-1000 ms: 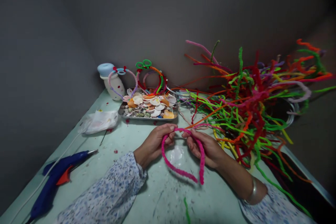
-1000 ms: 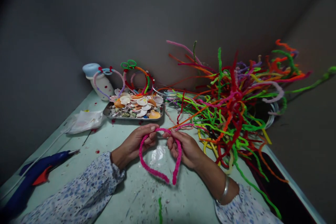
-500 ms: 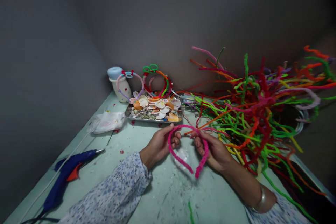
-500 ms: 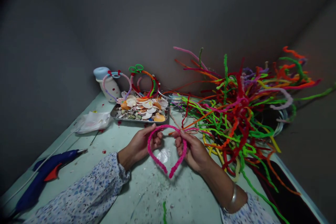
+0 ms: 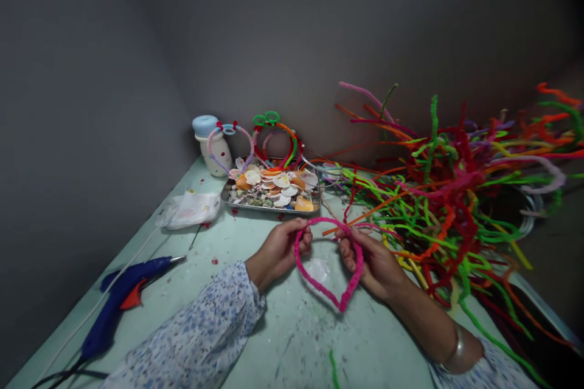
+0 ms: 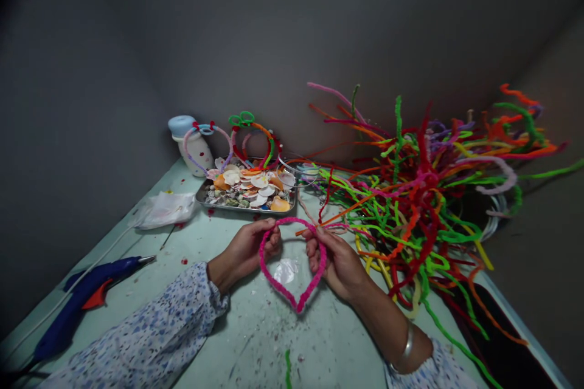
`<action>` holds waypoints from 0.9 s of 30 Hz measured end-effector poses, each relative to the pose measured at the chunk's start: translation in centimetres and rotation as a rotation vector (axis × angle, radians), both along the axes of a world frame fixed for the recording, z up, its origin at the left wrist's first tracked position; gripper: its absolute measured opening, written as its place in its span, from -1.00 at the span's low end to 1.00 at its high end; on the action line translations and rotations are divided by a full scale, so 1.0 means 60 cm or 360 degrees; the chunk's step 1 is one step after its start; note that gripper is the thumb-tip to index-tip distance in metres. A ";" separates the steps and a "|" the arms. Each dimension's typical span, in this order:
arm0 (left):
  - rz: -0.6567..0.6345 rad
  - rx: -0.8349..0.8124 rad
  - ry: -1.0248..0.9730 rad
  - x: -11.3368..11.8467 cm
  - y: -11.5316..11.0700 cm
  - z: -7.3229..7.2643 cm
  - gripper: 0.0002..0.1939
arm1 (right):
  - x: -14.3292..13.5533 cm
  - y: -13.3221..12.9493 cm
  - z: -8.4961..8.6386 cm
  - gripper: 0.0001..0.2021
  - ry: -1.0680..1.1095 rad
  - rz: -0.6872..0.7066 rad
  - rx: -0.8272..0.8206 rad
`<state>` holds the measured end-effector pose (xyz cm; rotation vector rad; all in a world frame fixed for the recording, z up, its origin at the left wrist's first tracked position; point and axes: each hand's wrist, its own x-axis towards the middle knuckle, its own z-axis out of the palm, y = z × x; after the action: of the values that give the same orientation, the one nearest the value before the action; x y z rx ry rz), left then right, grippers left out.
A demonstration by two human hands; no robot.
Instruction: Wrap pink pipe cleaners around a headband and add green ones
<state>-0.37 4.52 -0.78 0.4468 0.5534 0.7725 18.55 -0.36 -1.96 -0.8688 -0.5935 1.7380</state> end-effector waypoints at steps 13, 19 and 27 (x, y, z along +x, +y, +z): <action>0.0209 0.0046 -0.0123 -0.005 0.004 -0.002 -0.92 | 0.000 0.004 -0.006 -0.76 -0.0039 -0.0227 0.0150; 0.0260 0.0037 -0.0146 -0.007 0.005 0.004 -0.85 | -0.009 -0.002 0.001 -0.82 -0.0218 -0.0167 0.0166; -0.0148 0.0352 0.0180 0.000 -0.014 0.006 -0.81 | 0.014 0.015 -0.006 -0.91 -0.0113 -0.0594 0.0216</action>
<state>-0.38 3.66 -0.41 0.7193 0.5506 0.7253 19.42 0.55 -2.29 -0.8853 -0.5494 1.3208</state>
